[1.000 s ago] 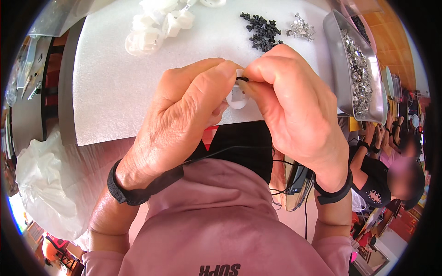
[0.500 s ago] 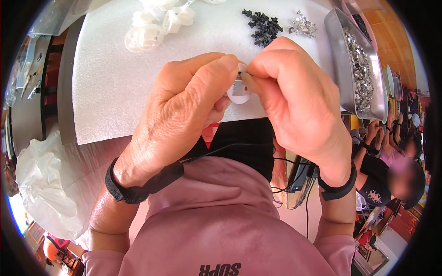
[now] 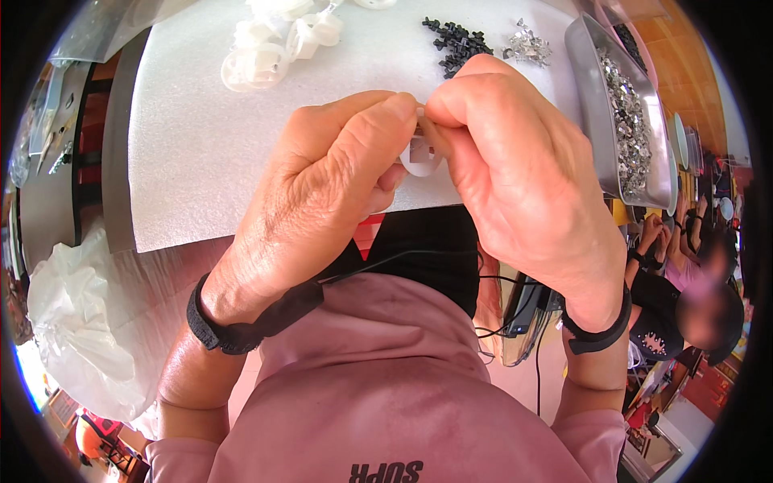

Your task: Manually inserting small black and silver pins into white plastic circular housing components on an assembly line.

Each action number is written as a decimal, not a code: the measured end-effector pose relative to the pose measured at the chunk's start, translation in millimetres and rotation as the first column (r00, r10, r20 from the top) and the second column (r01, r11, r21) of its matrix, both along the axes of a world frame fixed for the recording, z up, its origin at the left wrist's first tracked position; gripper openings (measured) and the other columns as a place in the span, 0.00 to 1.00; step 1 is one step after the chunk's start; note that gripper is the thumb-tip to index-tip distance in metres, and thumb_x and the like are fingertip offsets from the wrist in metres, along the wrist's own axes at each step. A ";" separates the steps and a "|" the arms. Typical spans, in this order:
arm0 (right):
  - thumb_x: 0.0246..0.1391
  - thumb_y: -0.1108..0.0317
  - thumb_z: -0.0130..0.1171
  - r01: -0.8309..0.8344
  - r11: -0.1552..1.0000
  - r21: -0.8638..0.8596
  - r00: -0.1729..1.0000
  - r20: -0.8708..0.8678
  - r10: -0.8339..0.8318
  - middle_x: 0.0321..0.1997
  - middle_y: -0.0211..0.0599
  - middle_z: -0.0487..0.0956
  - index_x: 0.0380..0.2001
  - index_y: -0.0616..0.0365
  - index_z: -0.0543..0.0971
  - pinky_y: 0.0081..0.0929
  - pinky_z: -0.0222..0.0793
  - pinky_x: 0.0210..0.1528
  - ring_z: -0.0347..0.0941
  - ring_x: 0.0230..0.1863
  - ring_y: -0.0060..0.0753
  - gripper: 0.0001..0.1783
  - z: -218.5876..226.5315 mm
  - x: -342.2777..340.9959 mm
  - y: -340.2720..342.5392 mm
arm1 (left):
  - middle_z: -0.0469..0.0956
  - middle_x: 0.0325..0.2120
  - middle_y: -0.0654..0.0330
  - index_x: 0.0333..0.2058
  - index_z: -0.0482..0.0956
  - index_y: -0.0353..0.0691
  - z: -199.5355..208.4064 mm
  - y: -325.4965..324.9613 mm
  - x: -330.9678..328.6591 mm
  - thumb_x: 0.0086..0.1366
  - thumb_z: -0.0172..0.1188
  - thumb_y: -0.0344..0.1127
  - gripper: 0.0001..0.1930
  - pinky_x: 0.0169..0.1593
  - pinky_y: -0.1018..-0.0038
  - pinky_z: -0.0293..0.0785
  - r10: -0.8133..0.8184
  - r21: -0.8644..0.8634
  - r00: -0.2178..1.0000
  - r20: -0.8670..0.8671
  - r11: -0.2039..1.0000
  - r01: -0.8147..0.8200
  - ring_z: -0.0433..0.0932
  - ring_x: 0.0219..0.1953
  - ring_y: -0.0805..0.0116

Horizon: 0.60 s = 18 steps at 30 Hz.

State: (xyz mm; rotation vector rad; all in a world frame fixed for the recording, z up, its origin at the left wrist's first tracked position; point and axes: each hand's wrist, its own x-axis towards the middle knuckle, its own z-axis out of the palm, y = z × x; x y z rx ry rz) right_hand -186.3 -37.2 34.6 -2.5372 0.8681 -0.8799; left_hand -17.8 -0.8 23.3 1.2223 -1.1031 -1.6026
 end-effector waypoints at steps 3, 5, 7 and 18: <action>0.43 0.89 0.58 -0.017 0.999 0.034 1.000 -0.007 0.017 0.26 0.41 0.70 0.33 0.63 0.70 0.29 0.66 0.27 0.68 0.25 0.41 0.14 0.8 -1.6 -1.7 | 0.56 0.16 0.70 0.38 0.75 0.28 0.9 0.6 -0.7 0.69 0.46 0.42 0.18 0.19 0.82 0.47 0.036 -0.027 0.999 -0.011 0.999 -0.037 0.52 0.16 0.82; 0.44 0.89 0.58 -0.013 0.999 0.053 1.000 0.026 0.012 0.27 0.41 0.70 0.33 0.63 0.70 0.29 0.66 0.28 0.69 0.26 0.41 0.14 -1.5 -2.7 -3.4 | 0.55 0.15 0.70 0.39 0.75 0.28 2.5 -0.8 0.1 0.69 0.46 0.41 0.18 0.19 0.82 0.47 0.011 0.025 0.999 -0.041 1.000 -0.010 0.51 0.16 0.82; 0.44 0.89 0.58 -0.008 0.999 0.040 1.000 0.013 0.007 0.27 0.41 0.70 0.32 0.63 0.70 0.29 0.66 0.28 0.68 0.26 0.42 0.14 -2.4 -3.6 -4.2 | 0.55 0.15 0.70 0.39 0.75 0.28 2.1 -1.3 1.3 0.70 0.45 0.40 0.18 0.19 0.82 0.47 0.012 0.016 0.999 -0.034 1.000 -0.012 0.51 0.16 0.82; 0.48 0.87 0.54 -0.037 0.998 0.045 0.996 -0.077 0.040 0.27 0.41 0.67 0.34 0.61 0.67 0.32 0.64 0.27 0.65 0.25 0.43 0.12 8.8 -2.4 -2.4 | 0.64 0.19 0.68 0.31 0.74 0.32 2.3 -1.4 6.7 0.70 0.45 0.46 0.20 0.19 0.83 0.60 -0.046 -0.054 0.998 -0.032 0.998 0.044 0.59 0.18 0.83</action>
